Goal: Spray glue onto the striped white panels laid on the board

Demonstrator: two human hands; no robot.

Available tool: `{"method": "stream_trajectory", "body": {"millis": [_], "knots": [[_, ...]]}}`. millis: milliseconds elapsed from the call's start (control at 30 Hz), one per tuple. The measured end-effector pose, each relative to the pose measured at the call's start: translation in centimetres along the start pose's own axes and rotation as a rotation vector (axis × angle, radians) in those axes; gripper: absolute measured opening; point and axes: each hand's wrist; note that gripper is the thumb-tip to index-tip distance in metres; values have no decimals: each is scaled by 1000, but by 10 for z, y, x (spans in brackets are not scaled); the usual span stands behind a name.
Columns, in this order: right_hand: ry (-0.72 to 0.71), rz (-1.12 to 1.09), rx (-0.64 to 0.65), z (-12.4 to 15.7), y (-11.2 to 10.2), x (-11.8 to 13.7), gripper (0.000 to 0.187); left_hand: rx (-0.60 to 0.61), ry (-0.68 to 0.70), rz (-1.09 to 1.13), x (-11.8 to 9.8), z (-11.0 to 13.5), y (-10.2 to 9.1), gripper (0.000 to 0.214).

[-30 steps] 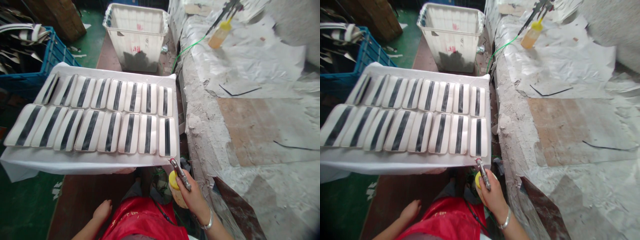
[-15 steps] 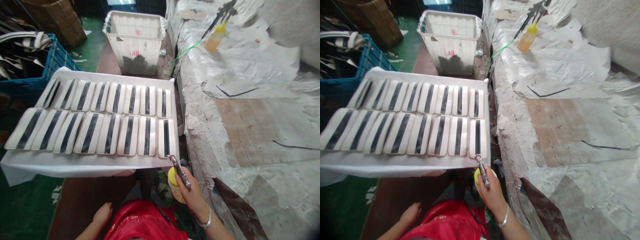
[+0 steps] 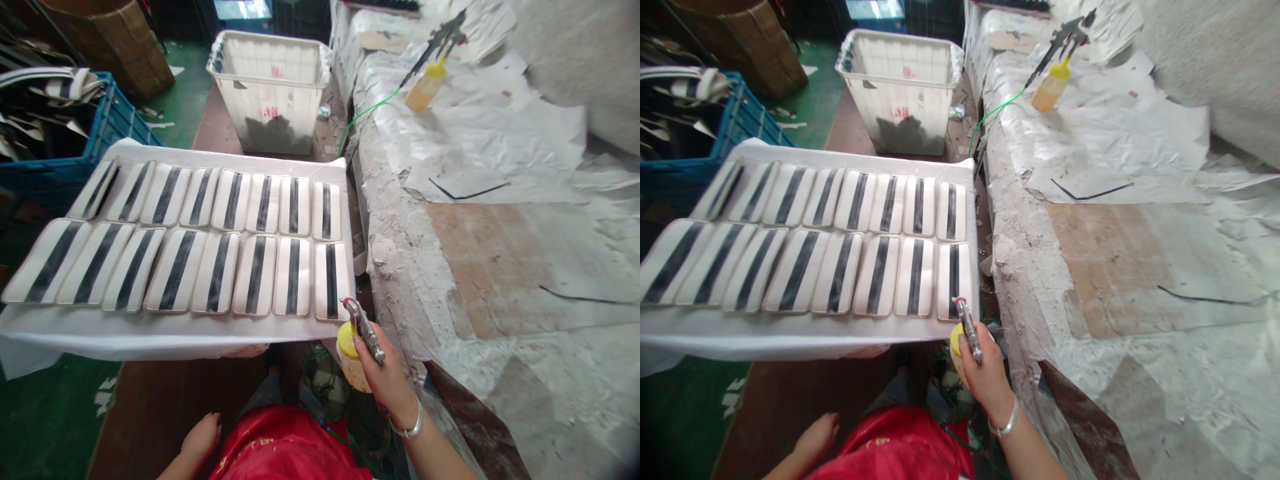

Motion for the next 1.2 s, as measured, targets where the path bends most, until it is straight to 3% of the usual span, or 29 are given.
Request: {"method": "stream_trajectory", "body": {"millis": [333, 567, 833, 1200], "knots": [[62, 12, 190, 41, -13, -7, 26, -6, -8, -23, 2, -2, -1, 30], [98, 31, 244, 68, -15, -12, 30, 0, 1, -53, -4, -1, -12, 30], [103, -55, 147, 74, -19, -10, 29, -27, 20, -57, 0, -4, -8, 29], [178, 96, 26, 102, -41, -36, 33, 14, 57, -90, -11, -1, -24, 32]]}}
Point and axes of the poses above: each hand's wrist, its own z-axis away from the middle knuckle, its own y-axis out of the palm, x = y × z, and after that the axes turned 15 degrees about -x, right-handed
